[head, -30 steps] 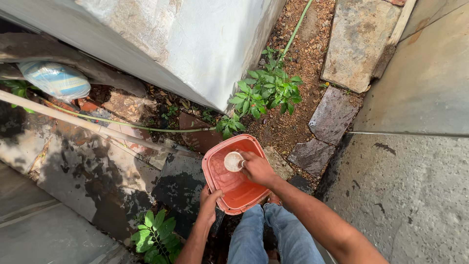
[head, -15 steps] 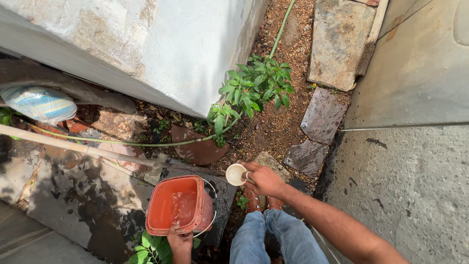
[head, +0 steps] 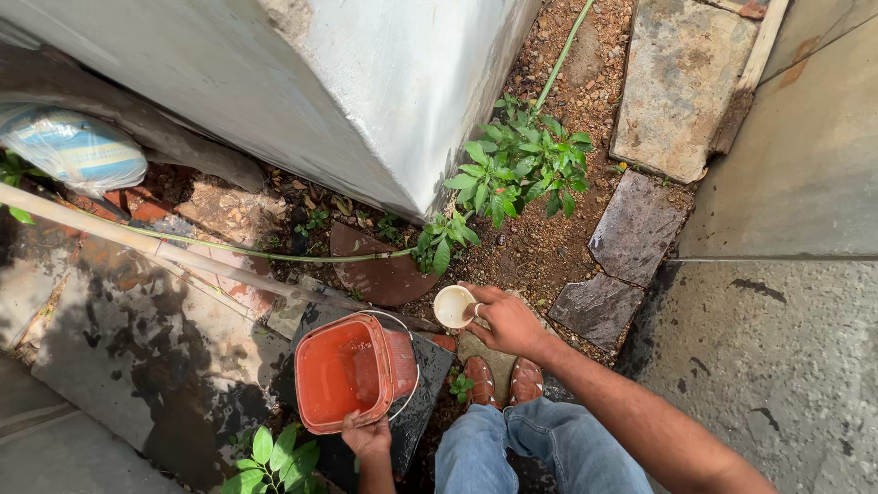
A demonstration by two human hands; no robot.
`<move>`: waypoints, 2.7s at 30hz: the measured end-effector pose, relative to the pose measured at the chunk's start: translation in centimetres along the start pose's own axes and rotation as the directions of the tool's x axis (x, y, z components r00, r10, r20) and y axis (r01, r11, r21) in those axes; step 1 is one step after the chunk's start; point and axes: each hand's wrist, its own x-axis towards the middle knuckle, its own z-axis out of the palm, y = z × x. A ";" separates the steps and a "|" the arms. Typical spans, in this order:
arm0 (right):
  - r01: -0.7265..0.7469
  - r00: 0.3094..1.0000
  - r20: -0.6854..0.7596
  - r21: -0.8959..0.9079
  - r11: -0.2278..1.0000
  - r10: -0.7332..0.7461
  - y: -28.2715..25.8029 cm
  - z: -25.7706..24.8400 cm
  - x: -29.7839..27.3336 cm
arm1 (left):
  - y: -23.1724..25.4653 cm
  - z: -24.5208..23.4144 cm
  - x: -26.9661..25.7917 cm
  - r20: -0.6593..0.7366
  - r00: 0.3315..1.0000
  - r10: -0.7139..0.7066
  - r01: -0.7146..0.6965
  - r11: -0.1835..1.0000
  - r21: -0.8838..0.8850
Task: The person waters plants by scooping water from a bucket with a cup and pouring it onto various plants and soil, then washes the cup in the bucket.
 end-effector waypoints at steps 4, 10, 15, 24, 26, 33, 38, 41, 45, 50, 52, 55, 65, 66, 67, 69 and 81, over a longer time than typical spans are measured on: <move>-0.003 0.989 0.147 0.002 1.000 0.003 -0.7 3.3 0.7 | -0.7 -3.5 -0.4 -0.104 0.994 -0.044 0.054 0.994 0.096; -0.010 0.986 0.166 0.033 0.999 0.004 -1.5 5.1 0.1 | 3.4 -4.5 -0.4 -0.369 0.928 -0.042 0.306 0.651 0.694; 0.044 0.990 0.131 0.040 0.998 -0.049 -2.0 4.2 -0.5 | 1.2 -2.6 -1.8 0.288 0.700 0.653 0.063 -0.459 0.886; 0.022 0.981 0.194 0.035 0.999 -0.028 -2.0 5.3 0.3 | -10.1 5.4 -0.3 0.581 0.814 -0.013 -0.473 -0.596 0.649; 0.044 0.981 0.188 0.016 0.999 -0.047 -2.0 5.5 0.2 | -10.6 7.3 -0.6 0.159 0.987 -0.015 -0.103 -0.816 0.569; 0.016 0.990 0.140 0.034 0.999 -0.021 -2.1 2.0 -0.4 | -9.0 11.9 -2.6 0.019 0.997 -0.074 -0.073 -0.854 0.515; -0.057 0.998 0.035 0.076 0.995 0.054 -2.3 -2.3 -0.4 | -11.0 17.9 -1.7 0.099 0.886 -0.452 -0.458 -0.825 0.331; -0.079 0.991 -0.097 0.091 0.993 0.088 -3.6 -6.2 -0.7 | -14.1 21.5 -1.1 0.375 0.777 -0.505 -0.629 -0.638 0.443; -0.231 0.948 -0.196 0.125 0.965 0.252 -5.0 -12.9 -1.3 | -16.9 26.6 -4.6 0.691 0.501 -0.521 -0.727 0.181 0.663; -0.294 0.862 -0.402 0.100 0.950 0.309 -5.4 -21.0 -3.2 | -17.4 34.0 -14.8 0.355 0.616 -0.703 -0.216 0.283 0.934; -0.330 0.820 -0.466 0.092 0.940 0.333 -5.0 -23.8 -4.3 | -17.5 37.2 -20.1 0.302 0.642 -0.705 -0.106 0.309 0.945; -0.408 0.752 -0.531 0.092 0.908 0.391 -4.6 -26.3 -6.0 | -17.9 41.1 -27.3 0.409 0.489 -0.771 -0.156 0.384 0.910; -0.575 0.527 -0.623 0.238 0.783 0.577 -3.6 -32.4 -9.8 | -22.3 46.7 -37.7 0.437 0.402 -0.804 -0.435 0.252 0.865; -0.577 0.526 -0.624 0.238 0.782 0.578 -3.8 -32.7 -10.0 | -22.5 46.8 -37.9 0.427 0.407 -0.807 -0.424 0.247 0.871; -0.580 0.519 -0.636 0.230 0.782 0.572 -3.9 -33.0 -10.1 | -22.6 47.0 -37.9 0.418 0.410 -0.811 -0.418 0.241 0.876; -0.582 0.510 -0.648 0.224 0.781 0.566 -4.0 -33.6 -10.3 | -23.4 47.3 -37.9 0.437 0.394 -0.809 -0.427 0.260 0.866; -0.583 0.616 -0.567 0.139 0.801 0.547 -3.9 -34.2 -9.1 | -23.9 46.5 -35.0 0.479 0.350 -0.805 -0.455 0.301 0.838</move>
